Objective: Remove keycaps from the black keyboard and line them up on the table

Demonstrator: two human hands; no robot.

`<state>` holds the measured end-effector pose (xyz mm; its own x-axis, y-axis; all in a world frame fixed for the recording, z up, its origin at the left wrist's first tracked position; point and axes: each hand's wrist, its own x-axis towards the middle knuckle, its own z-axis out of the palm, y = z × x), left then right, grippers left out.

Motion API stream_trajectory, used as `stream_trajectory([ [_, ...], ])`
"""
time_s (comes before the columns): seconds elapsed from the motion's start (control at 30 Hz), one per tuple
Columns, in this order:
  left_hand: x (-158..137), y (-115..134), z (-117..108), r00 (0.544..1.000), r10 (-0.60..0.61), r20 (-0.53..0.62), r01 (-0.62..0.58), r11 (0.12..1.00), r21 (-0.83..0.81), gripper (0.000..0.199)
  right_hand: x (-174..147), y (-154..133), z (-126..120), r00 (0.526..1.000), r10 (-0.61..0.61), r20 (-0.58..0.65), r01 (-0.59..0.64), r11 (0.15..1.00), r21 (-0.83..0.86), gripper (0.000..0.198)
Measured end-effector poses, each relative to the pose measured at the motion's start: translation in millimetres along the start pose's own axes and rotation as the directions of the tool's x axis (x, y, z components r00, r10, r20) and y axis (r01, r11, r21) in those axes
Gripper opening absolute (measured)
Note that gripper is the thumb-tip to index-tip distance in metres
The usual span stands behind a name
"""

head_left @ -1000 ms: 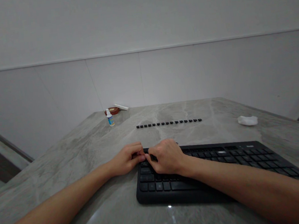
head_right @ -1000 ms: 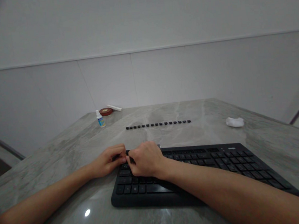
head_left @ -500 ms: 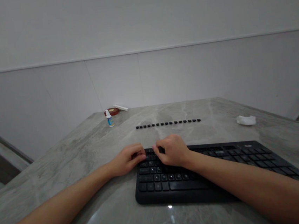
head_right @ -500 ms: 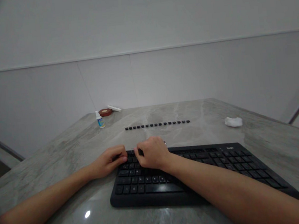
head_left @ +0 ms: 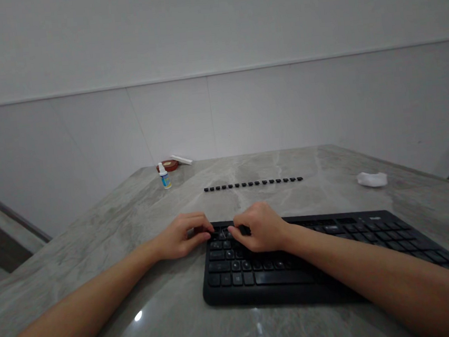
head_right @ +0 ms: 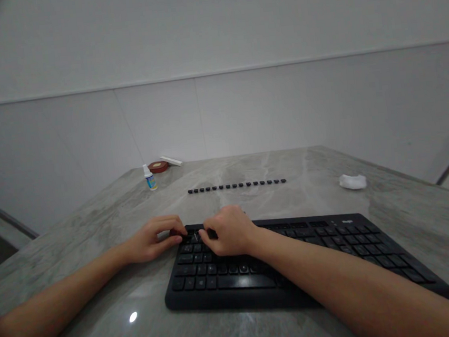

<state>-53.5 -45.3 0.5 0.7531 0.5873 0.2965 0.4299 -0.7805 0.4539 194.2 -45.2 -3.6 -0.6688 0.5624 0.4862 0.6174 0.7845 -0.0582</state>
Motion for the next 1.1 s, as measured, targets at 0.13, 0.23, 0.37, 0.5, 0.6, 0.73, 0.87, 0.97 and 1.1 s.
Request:
stream_trajectory([
  [0.13, -2, -1, 0, 1.0, 0.005, 0.005, -0.005, 1.0, -0.028, 0.012, 1, 0, -1, 0.998, -0.045, 0.035, 0.043, 0.998, 0.034, 0.035],
  [0.23, -2, 0, 1, 1.0, 0.014, -0.027, -0.014, 1.0, -0.023, 0.009, 1, 0, -1, 0.997, -0.065, 0.048, 0.063, 0.997, 0.048, 0.034],
  [0.37, 0, 3, 5, 0.99, 0.012, -0.14, -0.011, 1.0, 0.008, 0.008, -1, 1, 0, 0.996, -0.084, 0.033, 0.082, 0.995, 0.058, 0.034],
  [0.5, 2, 5, 10, 0.982, 0.005, -0.188, 0.0, 1.0, 0.031, 0.018, -1, 1, -1, 0.995, -0.101, 0.007, 0.1, 0.992, 0.07, 0.034],
  [0.6, 1, 3, 13, 0.981, 0.02, -0.192, -0.014, 0.999, 0.034, 0.034, -1, 1, -2, 0.994, -0.106, 0.002, 0.106, 0.991, 0.078, 0.034],
  [0.73, 0, 1, 13, 0.978, 0.002, -0.207, 0.002, 1.0, 0.017, 0.031, -1, 0, -3, 0.995, -0.097, 0.013, 0.096, 0.992, 0.087, 0.035],
  [0.87, 3, -5, 11, 0.966, -0.031, -0.256, 0.045, 0.998, 0.048, 0.014, 0, 0, -3, 0.996, -0.09, 0.019, 0.088, 0.993, 0.083, 0.033],
  [0.97, 5, -20, 10, 0.946, -0.114, -0.304, 0.151, 0.983, 0.101, 0.012, 0, 0, -3, 0.996, -0.085, 0.029, 0.083, 0.994, 0.076, 0.034],
  [1.1, 5, -42, 10, 0.927, -0.255, -0.276, 0.296, 0.948, 0.119, 0.011, 0, -1, -2, 0.997, -0.078, 0.03, 0.076, 0.994, 0.073, 0.034],
])
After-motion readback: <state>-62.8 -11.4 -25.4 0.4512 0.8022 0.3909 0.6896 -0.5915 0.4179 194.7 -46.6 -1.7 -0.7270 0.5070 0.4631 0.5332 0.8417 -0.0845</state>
